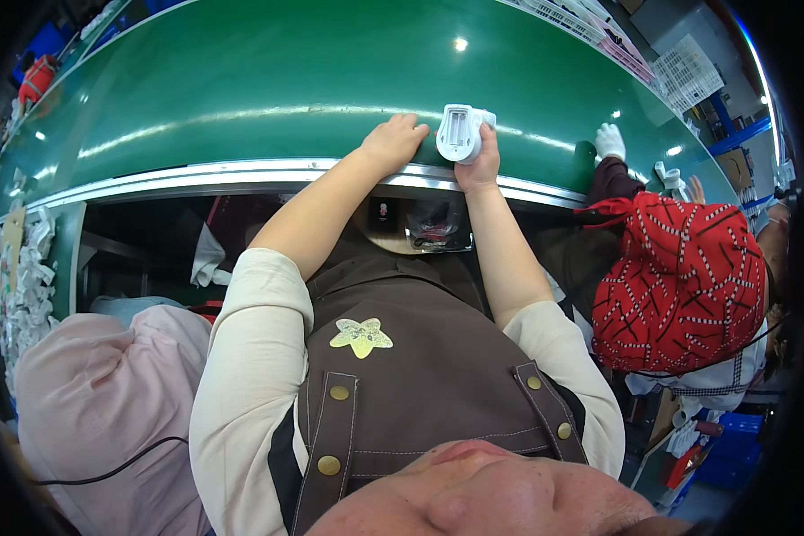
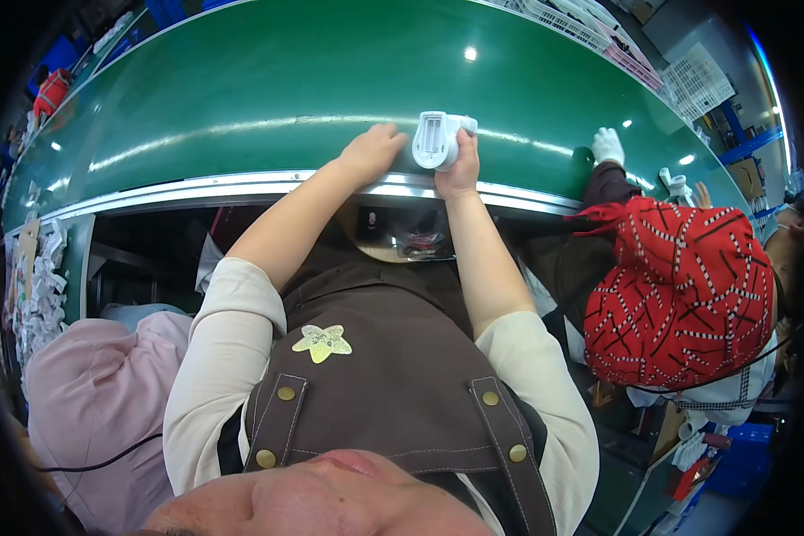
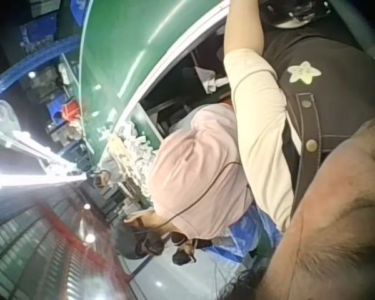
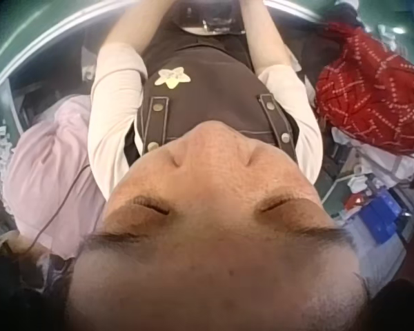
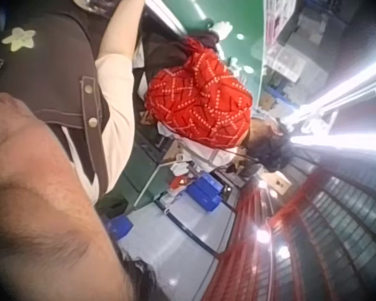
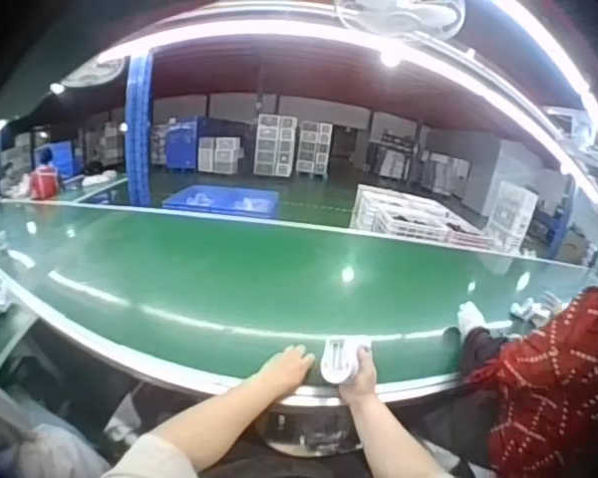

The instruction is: Assembling small white plastic components on a factory production line.

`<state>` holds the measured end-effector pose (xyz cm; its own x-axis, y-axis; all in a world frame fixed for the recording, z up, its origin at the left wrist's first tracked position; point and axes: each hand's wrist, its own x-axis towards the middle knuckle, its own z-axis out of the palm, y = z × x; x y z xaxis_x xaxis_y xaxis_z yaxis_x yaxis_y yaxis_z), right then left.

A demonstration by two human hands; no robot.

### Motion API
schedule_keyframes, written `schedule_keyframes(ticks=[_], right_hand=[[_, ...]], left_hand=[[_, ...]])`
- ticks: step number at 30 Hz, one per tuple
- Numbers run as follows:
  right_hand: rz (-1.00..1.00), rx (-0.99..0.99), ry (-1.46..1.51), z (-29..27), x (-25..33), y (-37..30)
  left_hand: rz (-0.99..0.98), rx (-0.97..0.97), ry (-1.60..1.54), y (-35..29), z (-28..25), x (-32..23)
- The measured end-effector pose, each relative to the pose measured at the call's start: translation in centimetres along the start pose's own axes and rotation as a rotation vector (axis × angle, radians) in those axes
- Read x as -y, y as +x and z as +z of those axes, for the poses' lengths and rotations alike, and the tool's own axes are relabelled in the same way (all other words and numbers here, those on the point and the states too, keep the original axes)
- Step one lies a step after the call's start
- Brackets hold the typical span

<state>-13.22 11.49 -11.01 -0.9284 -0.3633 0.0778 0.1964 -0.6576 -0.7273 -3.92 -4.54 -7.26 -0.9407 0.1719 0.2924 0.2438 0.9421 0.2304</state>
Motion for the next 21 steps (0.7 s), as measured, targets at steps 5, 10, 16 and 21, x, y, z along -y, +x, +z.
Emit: schedule_keyframes(ticks=[5, 10, 16, 21], right_hand=[[-0.052, 0.009, 0.013, 1.1, 0.6, -1.6], [-0.089, 0.038, -0.023, 1.4, -0.2, -3.6], [-0.033, 0.049, 0.044, 1.2, -0.7, -5.0], [0.056, 0.136, 0.043, 2.2, -0.6, -6.3]], left_hand=[[-0.124, -0.470, -0.524, -0.7, -0.6, -2.0], [0.018, -0.327, -0.403, -3.1, -1.3, -5.7], [0.100, -0.186, -0.146, -4.9, -1.8, -6.5], [0.208, -0.223, -0.149, -5.9, -1.6, -6.2]])
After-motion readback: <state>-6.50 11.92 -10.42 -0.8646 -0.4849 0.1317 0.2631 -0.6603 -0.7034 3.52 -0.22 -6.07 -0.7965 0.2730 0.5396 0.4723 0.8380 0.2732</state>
